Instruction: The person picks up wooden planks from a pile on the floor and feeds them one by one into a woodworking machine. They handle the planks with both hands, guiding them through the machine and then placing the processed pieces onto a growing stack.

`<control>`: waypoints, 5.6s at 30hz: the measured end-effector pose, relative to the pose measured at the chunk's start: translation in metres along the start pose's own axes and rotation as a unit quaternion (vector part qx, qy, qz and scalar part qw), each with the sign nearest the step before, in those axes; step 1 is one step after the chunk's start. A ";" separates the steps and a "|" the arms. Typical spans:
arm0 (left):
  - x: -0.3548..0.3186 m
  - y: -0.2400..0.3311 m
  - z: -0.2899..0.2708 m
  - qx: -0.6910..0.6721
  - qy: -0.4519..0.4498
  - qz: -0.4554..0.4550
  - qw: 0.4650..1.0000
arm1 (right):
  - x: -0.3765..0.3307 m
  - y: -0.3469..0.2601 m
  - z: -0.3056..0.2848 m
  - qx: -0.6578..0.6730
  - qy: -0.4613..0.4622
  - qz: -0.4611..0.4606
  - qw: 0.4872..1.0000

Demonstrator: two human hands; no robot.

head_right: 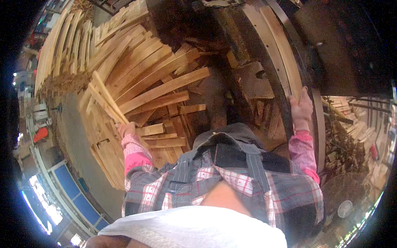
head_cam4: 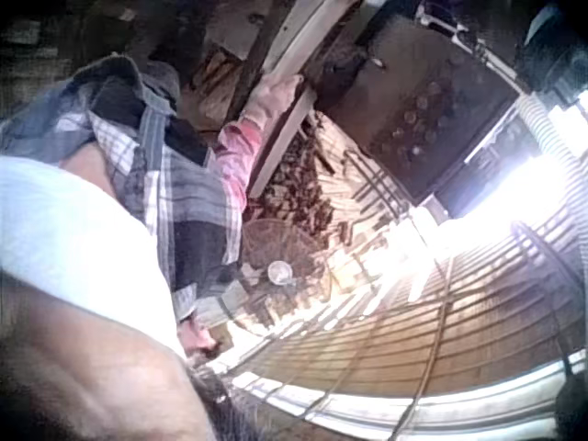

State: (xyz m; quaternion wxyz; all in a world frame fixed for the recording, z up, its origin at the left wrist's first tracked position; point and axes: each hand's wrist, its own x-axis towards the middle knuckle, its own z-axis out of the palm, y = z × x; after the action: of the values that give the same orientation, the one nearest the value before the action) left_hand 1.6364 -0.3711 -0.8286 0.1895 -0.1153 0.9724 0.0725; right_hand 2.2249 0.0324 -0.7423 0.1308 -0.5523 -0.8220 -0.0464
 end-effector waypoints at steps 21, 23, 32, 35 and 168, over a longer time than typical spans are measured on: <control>-0.207 0.120 0.030 -0.789 -0.336 0.156 0.491 | 0.078 -0.306 0.006 0.322 -0.244 -0.334 0.852; -0.248 0.149 0.022 -0.773 -0.413 0.190 0.442 | 0.044 -0.315 -0.047 0.271 -0.324 -0.282 0.862; -0.332 0.215 0.064 -0.436 -0.558 0.406 0.577 | -0.002 -0.106 -0.044 0.169 0.057 -0.089 0.980; -0.317 0.201 0.088 -0.345 -0.494 0.457 0.654 | -0.015 -0.062 -0.019 0.060 0.116 -0.011 0.991; -0.005 0.046 0.179 -0.271 -0.033 -0.196 0.942 | 0.166 -0.052 0.041 0.044 0.078 -0.080 0.993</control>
State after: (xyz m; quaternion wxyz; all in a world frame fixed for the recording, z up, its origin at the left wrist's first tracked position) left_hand 1.6922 -0.2931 -0.9865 0.1936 -0.3485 0.8670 0.2989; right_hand 2.1116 0.1704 -0.7335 0.2147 -0.4729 -0.8522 -0.0632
